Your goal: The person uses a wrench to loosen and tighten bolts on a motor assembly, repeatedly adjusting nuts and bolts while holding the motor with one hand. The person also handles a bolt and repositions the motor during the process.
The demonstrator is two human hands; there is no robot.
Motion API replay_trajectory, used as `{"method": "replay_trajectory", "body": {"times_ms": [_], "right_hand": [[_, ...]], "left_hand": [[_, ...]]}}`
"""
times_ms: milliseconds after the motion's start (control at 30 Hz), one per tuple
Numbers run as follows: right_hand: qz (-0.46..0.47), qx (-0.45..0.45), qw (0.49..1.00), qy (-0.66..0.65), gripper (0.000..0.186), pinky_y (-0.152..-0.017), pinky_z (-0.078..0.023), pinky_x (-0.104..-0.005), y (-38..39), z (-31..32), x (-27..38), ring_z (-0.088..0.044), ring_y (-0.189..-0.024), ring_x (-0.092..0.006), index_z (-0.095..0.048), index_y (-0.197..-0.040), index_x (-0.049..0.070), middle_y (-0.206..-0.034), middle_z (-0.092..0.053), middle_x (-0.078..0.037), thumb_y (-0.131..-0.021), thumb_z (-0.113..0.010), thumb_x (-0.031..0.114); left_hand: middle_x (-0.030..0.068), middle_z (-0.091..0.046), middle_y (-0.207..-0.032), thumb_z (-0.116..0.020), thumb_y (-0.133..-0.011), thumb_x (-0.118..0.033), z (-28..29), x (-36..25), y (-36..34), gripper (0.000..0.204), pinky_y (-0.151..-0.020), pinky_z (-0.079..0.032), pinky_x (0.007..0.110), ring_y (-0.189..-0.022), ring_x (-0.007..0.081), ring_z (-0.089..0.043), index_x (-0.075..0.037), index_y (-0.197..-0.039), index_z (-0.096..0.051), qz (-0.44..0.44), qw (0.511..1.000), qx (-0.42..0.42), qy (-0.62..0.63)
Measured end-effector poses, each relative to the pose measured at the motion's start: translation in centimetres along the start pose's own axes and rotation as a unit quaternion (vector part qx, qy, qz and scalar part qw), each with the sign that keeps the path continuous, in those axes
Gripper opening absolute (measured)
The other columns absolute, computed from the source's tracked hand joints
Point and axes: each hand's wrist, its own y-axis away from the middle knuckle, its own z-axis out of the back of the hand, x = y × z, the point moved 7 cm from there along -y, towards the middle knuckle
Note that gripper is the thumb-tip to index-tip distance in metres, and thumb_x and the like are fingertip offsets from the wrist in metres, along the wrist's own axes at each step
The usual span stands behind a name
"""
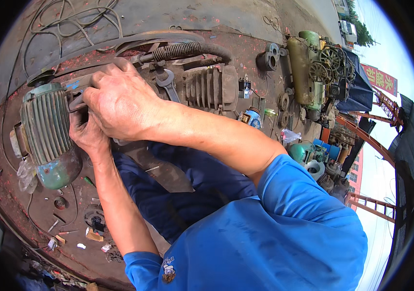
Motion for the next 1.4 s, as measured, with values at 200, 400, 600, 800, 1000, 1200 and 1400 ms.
{"method": "replay_trajectory", "body": {"times_ms": [200,400,600,800,1000,1200,1400], "right_hand": [[0.007,0.086,0.996,0.014,0.029,-0.089,-0.048,-0.0568,-1.8,-1.0,0.5,-0.065,-0.105,-0.0365,-0.071,-0.103,0.009,-0.099,-0.068,-0.013,-0.081,-0.078,0.027],[0.007,0.144,0.982,-0.123,0.021,-0.078,-0.056,-0.0398,-4.0,-2.3,-0.3,-0.070,-0.088,-0.0353,-0.072,-0.104,0.002,-0.093,-0.072,-0.016,-0.087,-0.076,0.014],[-0.001,0.183,0.982,-0.055,0.023,-0.083,-0.055,-0.0351,-3.6,-2.9,-0.3,-0.070,-0.090,-0.0245,-0.073,-0.111,0.002,-0.099,-0.074,-0.011,-0.091,-0.074,0.014],[-0.024,0.189,0.980,-0.061,0.022,-0.082,-0.056,-0.0357,-3.8,-2.4,0.1,-0.071,-0.089,-0.0260,-0.073,-0.109,0.003,-0.098,-0.074,-0.012,-0.090,-0.073,0.013],[0.048,0.162,0.984,-0.053,0.021,-0.080,-0.056,-0.0336,-3.9,-2.2,0.2,-0.071,-0.087,-0.0202,-0.073,-0.108,0.004,-0.095,-0.074,-0.011,-0.090,-0.073,0.013],[-0.119,-0.001,0.960,-0.255,0.016,-0.080,-0.054,-0.0240,-4.4,0.8,1.0,-0.068,-0.087,-0.0083,-0.075,-0.107,0.003,-0.095,-0.076,-0.001,-0.091,-0.076,0.008],[-0.097,0.070,0.988,-0.098,0.018,-0.083,-0.055,-0.0337,1.4,3.1,1.7,-0.071,-0.089,-0.0244,-0.070,-0.097,0.002,-0.094,-0.074,-0.010,-0.081,-0.077,0.004]], "left_hand": [[0.0045,-0.065,-0.109,-0.073,-0.093,-0.007,-0.6,-2.1,0.1,0.016,-0.090,-0.050,0.028,-0.098,0.0132,-0.062,0.002,-0.104,-0.067,-0.050,0.999,0.009,-0.001],[0.0107,-0.067,-0.114,-0.076,-0.092,-0.024,1.5,-2.6,1.9,0.041,-0.088,-0.053,0.032,-0.099,0.0159,-0.064,0.001,-0.122,-0.065,0.042,0.999,0.018,-0.023],[0.0170,-0.060,-0.139,-0.071,-0.096,-0.026,1.4,0.2,5.0,0.059,-0.110,-0.043,0.036,-0.128,0.0222,-0.056,0.004,-0.143,-0.054,0.133,0.987,0.039,0.079],[0.0141,-0.065,-0.133,-0.071,-0.094,-0.023,1.1,-1.7,2.3,0.042,-0.102,-0.049,0.036,-0.119,0.0245,-0.062,-0.003,-0.131,-0.066,0.004,0.997,0.067,-0.035],[0.0142,-0.066,-0.113,-0.066,-0.092,-0.014,0.7,-2.9,1.4,0.027,-0.096,-0.051,0.039,-0.108,0.0276,-0.065,-0.003,-0.117,-0.072,-0.039,0.991,0.077,-0.101],[0.0124,-0.066,-0.112,-0.065,-0.094,-0.015,0.7,-3.3,1.3,0.025,-0.098,-0.051,0.039,-0.111,0.0249,-0.065,-0.004,-0.114,-0.073,-0.017,0.991,0.081,-0.108],[0.0118,-0.068,-0.114,-0.066,-0.096,-0.026,0.2,-2.7,1.6,0.030,-0.099,-0.050,0.038,-0.112,0.0237,-0.062,-0.008,-0.119,-0.074,-0.066,0.991,0.079,-0.089]]}}
